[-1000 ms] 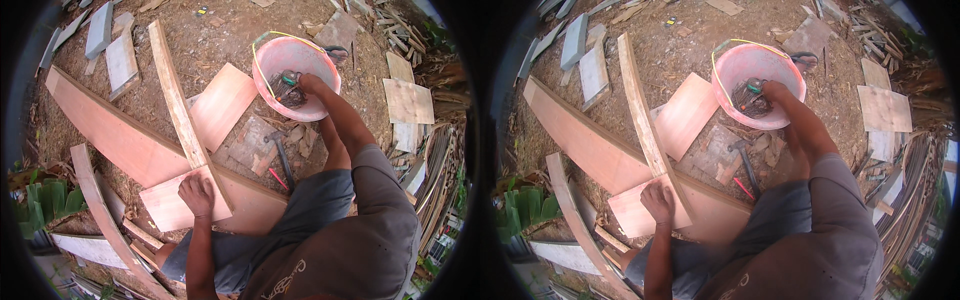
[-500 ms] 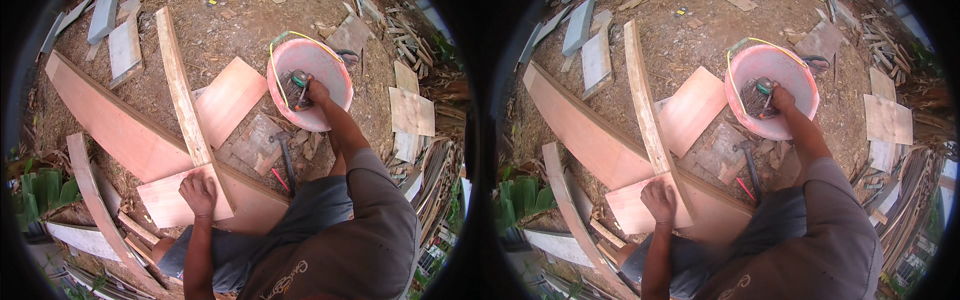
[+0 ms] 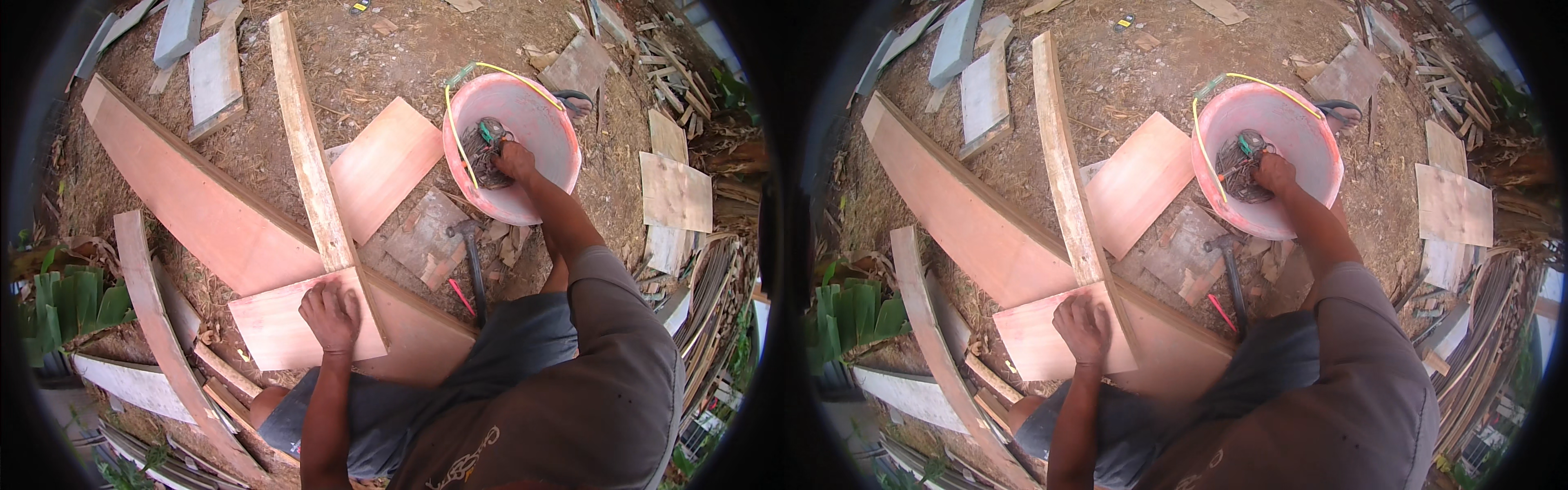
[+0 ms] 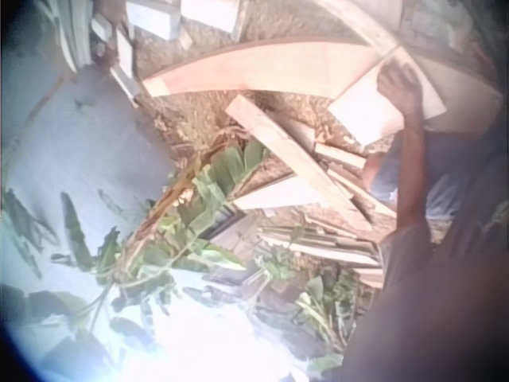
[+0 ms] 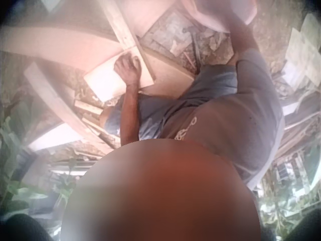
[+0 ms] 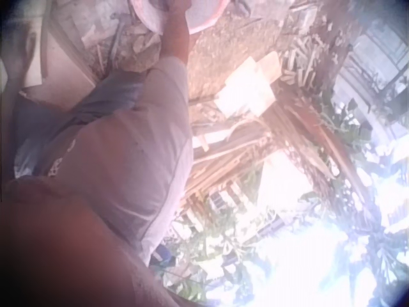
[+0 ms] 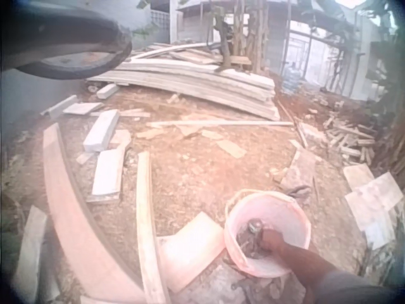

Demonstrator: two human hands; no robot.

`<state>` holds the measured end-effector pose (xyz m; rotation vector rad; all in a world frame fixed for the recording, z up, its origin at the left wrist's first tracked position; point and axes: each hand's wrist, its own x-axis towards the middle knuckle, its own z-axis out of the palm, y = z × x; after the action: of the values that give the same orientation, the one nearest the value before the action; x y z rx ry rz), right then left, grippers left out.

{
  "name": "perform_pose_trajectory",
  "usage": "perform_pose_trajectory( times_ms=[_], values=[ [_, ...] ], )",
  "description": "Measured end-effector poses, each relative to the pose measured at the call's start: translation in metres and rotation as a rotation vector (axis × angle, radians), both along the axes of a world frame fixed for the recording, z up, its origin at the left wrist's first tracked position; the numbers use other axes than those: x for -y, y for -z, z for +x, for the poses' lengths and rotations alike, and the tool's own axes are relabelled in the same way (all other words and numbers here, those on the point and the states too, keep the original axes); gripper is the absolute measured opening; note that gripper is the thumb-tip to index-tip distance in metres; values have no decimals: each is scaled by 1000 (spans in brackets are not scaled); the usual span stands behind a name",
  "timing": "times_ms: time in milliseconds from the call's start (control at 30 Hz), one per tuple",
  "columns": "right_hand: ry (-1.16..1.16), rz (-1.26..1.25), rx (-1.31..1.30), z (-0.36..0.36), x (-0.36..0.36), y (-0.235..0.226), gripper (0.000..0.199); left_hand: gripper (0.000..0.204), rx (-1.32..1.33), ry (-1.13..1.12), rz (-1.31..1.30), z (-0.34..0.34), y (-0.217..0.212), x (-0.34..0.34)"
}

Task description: The person saws a plank of wood, then aligns and nails pieces together using a hammer. The person works on the ground in an outdoor area with scattered wood pieces.

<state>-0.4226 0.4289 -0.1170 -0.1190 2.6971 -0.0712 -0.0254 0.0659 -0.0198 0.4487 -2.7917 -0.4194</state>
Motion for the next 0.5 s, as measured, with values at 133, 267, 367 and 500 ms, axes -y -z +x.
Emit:
perform_pose_trajectory(
  times_ms=[133,267,367,500],
  values=[
    [-86,-8,-4,-4,-2,-3,50,38,-9,10,-1,-1,1,0],
    [-60,-79,251,-17,-7,-24,48,37,-14,3,16,0,1,0],
    [249,-348,413,-16,-16,-49,40,36,-8,-7,-4,0,1,0],
    [410,-630,494,-7,-30,-78,29,35,-30,-4,-22,-1,-1,-1]
  ],
)
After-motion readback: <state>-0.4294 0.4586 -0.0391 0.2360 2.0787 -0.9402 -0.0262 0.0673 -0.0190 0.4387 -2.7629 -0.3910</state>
